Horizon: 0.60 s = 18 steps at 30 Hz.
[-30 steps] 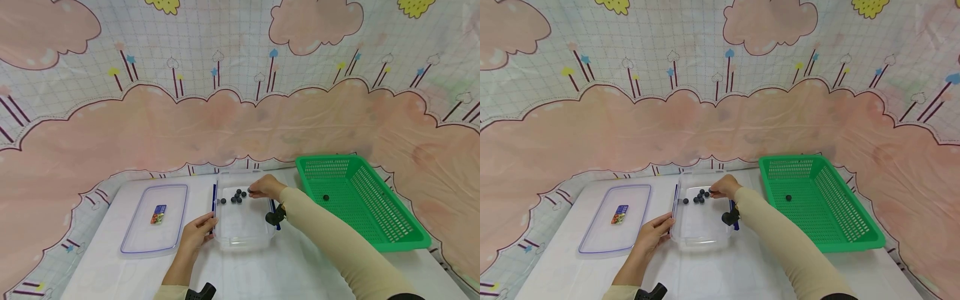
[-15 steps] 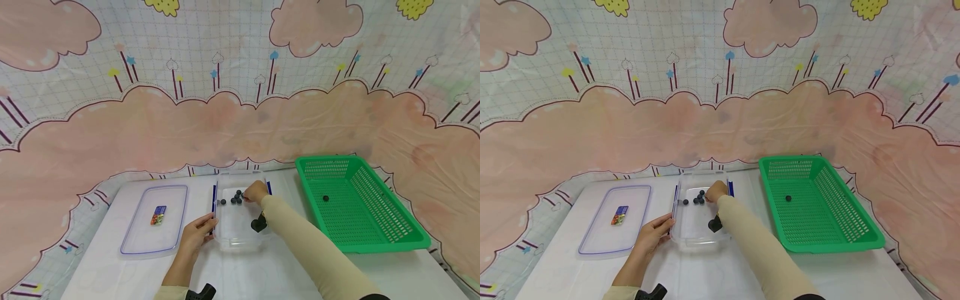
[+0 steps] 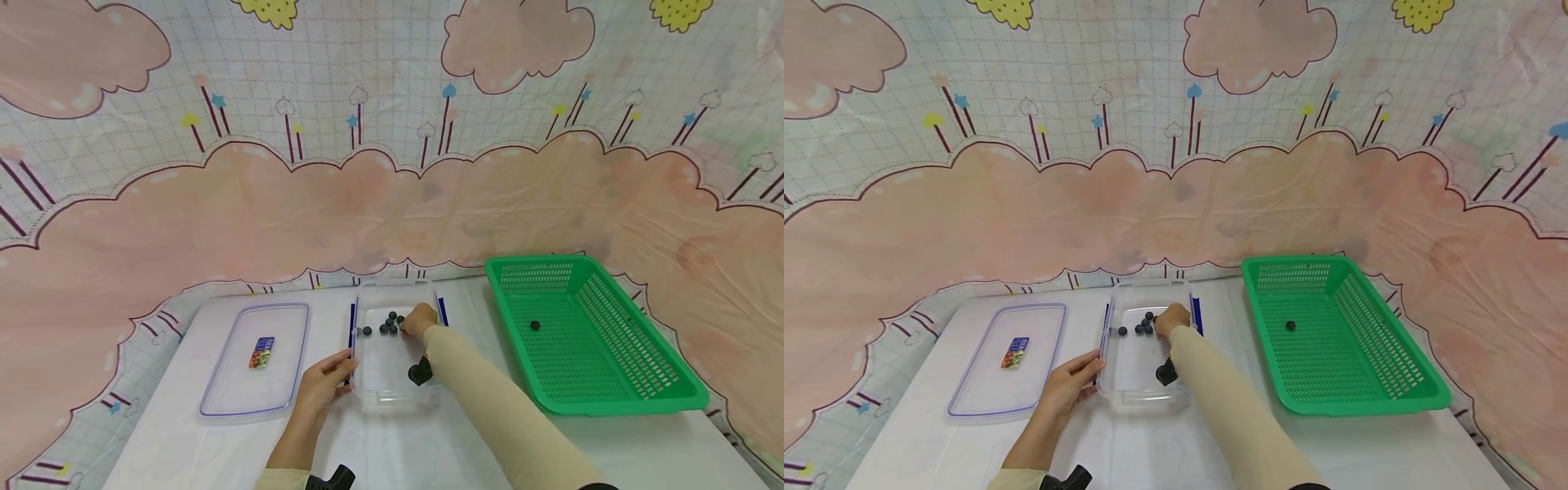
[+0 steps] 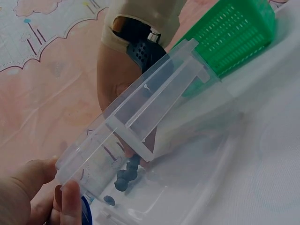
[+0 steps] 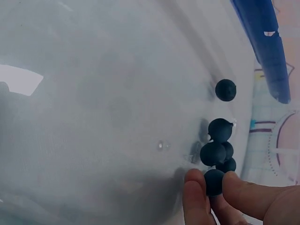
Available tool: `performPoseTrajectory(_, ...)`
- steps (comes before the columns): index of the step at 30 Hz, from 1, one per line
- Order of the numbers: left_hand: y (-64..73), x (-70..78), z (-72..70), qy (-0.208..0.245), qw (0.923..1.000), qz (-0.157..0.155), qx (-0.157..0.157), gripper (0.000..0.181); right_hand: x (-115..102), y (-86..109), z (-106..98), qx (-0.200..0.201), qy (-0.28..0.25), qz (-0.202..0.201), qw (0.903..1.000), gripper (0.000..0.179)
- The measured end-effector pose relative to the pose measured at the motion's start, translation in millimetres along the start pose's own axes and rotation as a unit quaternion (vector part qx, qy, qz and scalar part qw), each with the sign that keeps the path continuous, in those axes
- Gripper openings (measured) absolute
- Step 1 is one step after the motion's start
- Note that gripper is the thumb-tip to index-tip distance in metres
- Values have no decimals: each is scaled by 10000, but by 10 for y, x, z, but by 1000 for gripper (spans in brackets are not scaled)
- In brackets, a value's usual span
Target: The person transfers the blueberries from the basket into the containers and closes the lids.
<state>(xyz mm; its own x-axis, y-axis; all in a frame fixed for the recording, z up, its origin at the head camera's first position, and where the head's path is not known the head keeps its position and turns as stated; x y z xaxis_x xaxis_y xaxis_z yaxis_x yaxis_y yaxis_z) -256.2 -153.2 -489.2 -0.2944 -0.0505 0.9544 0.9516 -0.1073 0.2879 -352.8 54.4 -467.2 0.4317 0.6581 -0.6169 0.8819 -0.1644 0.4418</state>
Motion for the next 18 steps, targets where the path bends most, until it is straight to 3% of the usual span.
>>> performPoseTrajectory(7, 9, -1, 19, -103, 9999, -40, -4, 45, 42, -2, 15, -59, -236, 48, 9997, 31)
performPoseTrajectory(11, 8, 5, 12, -133, 9999, -59, 12, 46, -65, 108, -107, -161, -414, -715, 9965, 24)
performPoseTrajectory(15, -3, 13, 17, -114, 9999, -84, -18, 47, -205, 239, -461, -300, -862, -1574, 9833, 22)
performPoseTrajectory(18, -8, 28, 18, -155, 9999, -54, -10, 46, -211, 252, -898, -232, -1266, -1728, 9765, 27)
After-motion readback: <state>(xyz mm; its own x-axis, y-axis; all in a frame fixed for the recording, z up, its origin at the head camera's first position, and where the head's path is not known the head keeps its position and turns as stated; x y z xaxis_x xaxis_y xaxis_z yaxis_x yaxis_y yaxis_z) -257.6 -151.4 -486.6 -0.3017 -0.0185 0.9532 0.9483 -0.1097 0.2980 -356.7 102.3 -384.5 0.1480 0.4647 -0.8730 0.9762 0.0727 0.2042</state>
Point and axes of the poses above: each hand's wrist, its own y-axis away from the middle knuckle, its own z-axis out of the palm, x = y × z, the point moved 4 cm from there along -y, towards the middle knuckle, and after that the axes turned 9 degrees about -x, right-handed, at the moved point
